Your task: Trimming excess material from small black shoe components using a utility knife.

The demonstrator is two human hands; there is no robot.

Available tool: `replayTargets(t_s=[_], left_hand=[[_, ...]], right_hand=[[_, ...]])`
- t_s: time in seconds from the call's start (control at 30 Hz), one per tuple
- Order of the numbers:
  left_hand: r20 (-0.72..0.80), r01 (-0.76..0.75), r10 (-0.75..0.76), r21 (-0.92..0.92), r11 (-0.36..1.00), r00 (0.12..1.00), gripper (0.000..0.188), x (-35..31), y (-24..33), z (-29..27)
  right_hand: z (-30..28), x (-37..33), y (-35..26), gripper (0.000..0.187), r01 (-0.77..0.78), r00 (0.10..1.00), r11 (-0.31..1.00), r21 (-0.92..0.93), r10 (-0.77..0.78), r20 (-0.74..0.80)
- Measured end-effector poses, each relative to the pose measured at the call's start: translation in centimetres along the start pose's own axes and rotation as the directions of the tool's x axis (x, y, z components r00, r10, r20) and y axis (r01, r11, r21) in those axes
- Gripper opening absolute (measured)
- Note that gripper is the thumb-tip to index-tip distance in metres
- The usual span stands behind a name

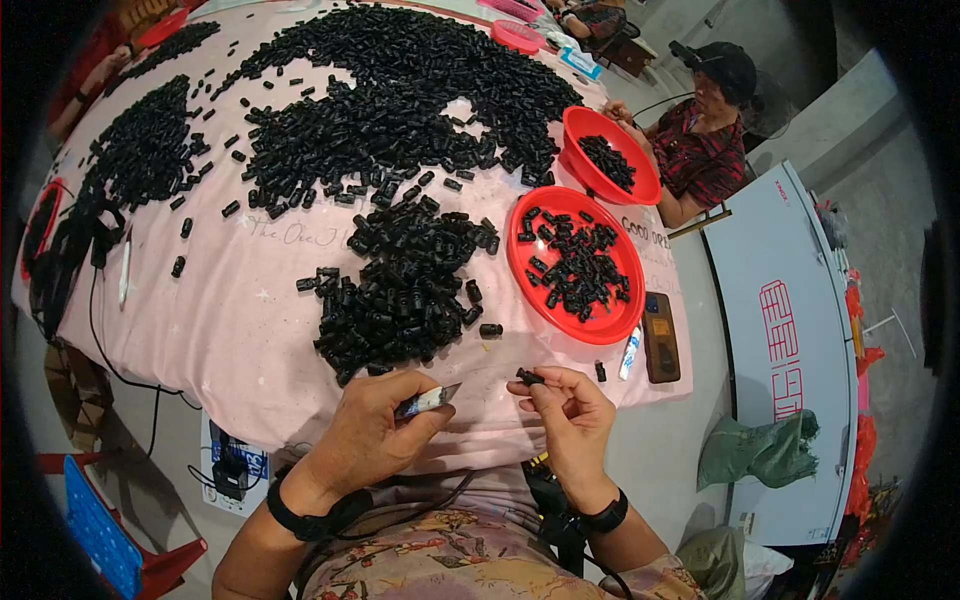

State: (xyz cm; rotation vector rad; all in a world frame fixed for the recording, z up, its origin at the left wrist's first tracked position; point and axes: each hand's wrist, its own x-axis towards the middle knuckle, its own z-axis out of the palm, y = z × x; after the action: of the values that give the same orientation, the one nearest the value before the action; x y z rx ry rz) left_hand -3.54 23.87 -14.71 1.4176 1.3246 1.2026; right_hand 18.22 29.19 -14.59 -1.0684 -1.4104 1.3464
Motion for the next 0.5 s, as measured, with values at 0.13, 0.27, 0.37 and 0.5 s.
replayTargets(t_s=[0.13,0.27,0.37,0.5], left_hand=[[0.011,0.028,-0.028,-0.002,1.000,1.000,0.010,-0.01,0.09,-0.04],[0.011,0.029,-0.029,-0.012,0.999,1.000,0.010,-0.06,-0.17,0.06],[0.011,0.020,-0.020,0.005,1.000,1.000,0.009,-0.02,0.00,-0.01],[0.015,0.023,-0.023,-0.020,1.000,1.000,0.009,-0.05,-0.18,0.02]], right_hand=[[-0.10,0.09,-0.18,0.017,-0.007,0.999,0.998,-0.061,0.005,-0.033],[-0.12,0.22,-0.11,0.016,0.001,0.998,0.999,-0.051,-0.004,-0.066],[0.00,0.39,-0.18,0.016,0.020,0.996,0.999,-0.027,-0.022,-0.083],[-0.09,0.70,-0.08,0.014,0.056,0.992,0.998,-0.043,-0.060,-0.107]])
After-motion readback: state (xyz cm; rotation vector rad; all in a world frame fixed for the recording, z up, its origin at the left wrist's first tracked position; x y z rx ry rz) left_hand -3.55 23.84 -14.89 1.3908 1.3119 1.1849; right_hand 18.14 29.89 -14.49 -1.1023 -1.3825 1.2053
